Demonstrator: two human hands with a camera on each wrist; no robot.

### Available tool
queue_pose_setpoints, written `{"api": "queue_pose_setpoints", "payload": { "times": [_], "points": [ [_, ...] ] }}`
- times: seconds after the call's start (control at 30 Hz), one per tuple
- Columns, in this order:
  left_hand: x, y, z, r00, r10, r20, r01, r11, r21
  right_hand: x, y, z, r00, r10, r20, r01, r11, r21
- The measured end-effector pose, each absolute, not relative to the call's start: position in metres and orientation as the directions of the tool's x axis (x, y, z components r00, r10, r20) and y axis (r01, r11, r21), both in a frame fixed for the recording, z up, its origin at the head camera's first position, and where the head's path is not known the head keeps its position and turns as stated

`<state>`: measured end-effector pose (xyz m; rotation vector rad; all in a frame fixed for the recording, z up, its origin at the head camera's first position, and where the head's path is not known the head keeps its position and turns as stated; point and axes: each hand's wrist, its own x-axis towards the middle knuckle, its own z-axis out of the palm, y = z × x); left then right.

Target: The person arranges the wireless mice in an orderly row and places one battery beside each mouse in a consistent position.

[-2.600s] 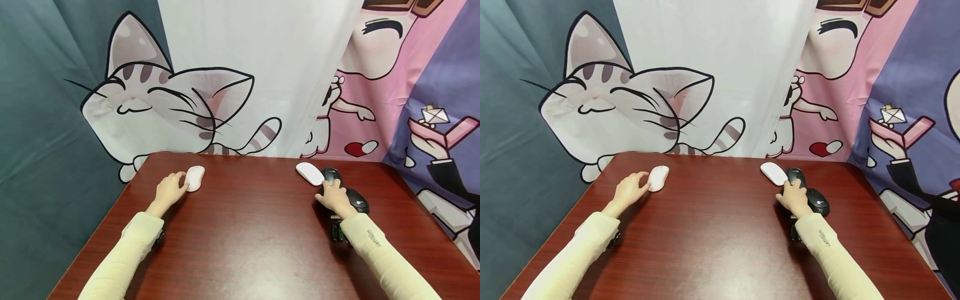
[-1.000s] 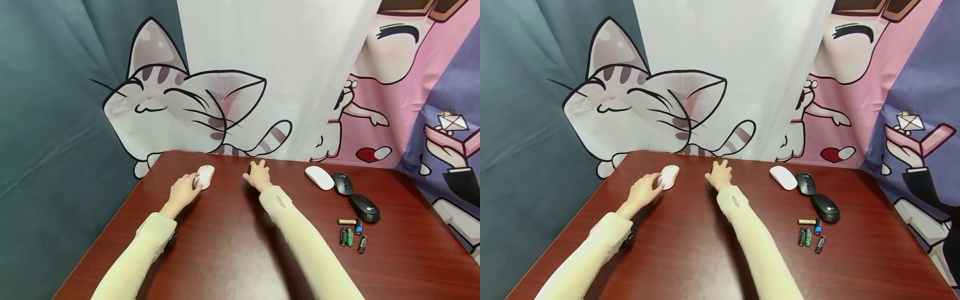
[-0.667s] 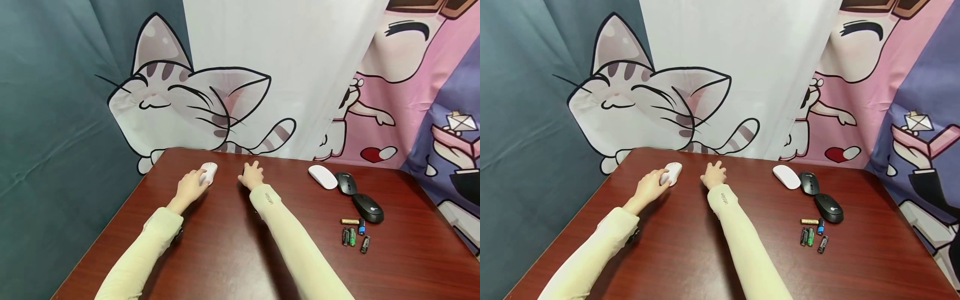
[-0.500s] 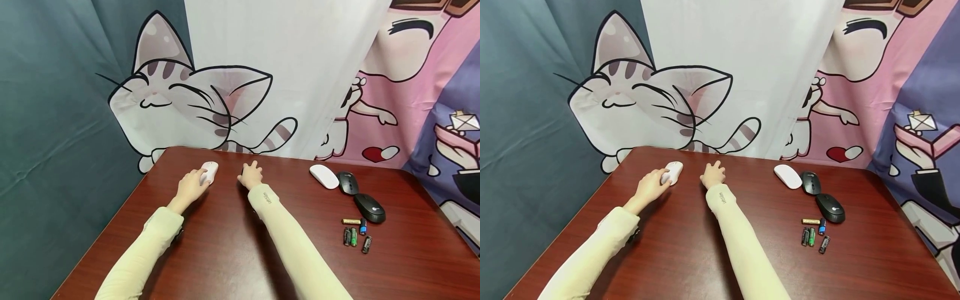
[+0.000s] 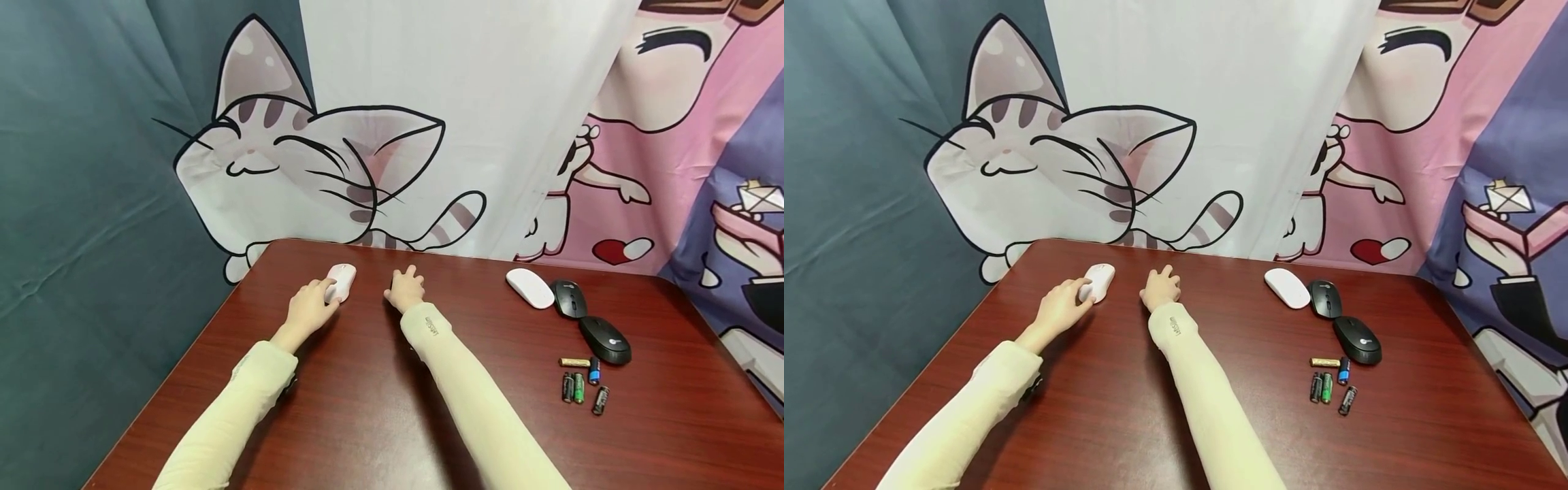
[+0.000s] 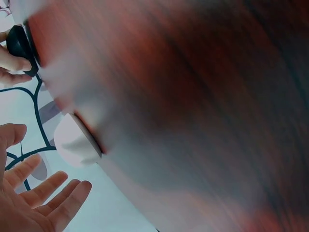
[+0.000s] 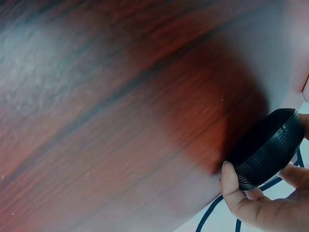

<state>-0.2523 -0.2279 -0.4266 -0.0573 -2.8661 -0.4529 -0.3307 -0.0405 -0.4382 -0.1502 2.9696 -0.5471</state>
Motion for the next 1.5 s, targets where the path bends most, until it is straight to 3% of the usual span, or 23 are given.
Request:
{"api": "queue_pose_setpoints", "payload": {
  "times": [0.67, 0.93, 1.27, 1.5],
  "points": [
    [-0.253, -0.222, -0.429, -0.967, 0.030, 0.252, 0.103, 0.953, 0.284, -0.331, -0.033, -0.445, -0.988, -0.136, -0.072, -0.107, 0.942, -0.318],
    [-0.252, -0.221, -0.431, -0.965, 0.026, 0.260, 0.105, 0.950, 0.294, -0.331, -0.025, -0.438, -0.982, -0.151, -0.117, -0.103, 0.935, -0.340],
    [-0.253, -0.218, -0.430, -0.970, 0.030, 0.241, 0.104, 0.948, 0.302, -0.336, -0.003, -0.410, -0.982, -0.189, 0.004, -0.178, 0.920, -0.350],
    [-0.253, -0.214, -0.429, -0.964, 0.044, 0.264, 0.124, 0.948, 0.294, -0.332, 0.024, -0.397, -0.970, -0.232, 0.070, -0.239, 0.875, -0.421]
  ]
}}
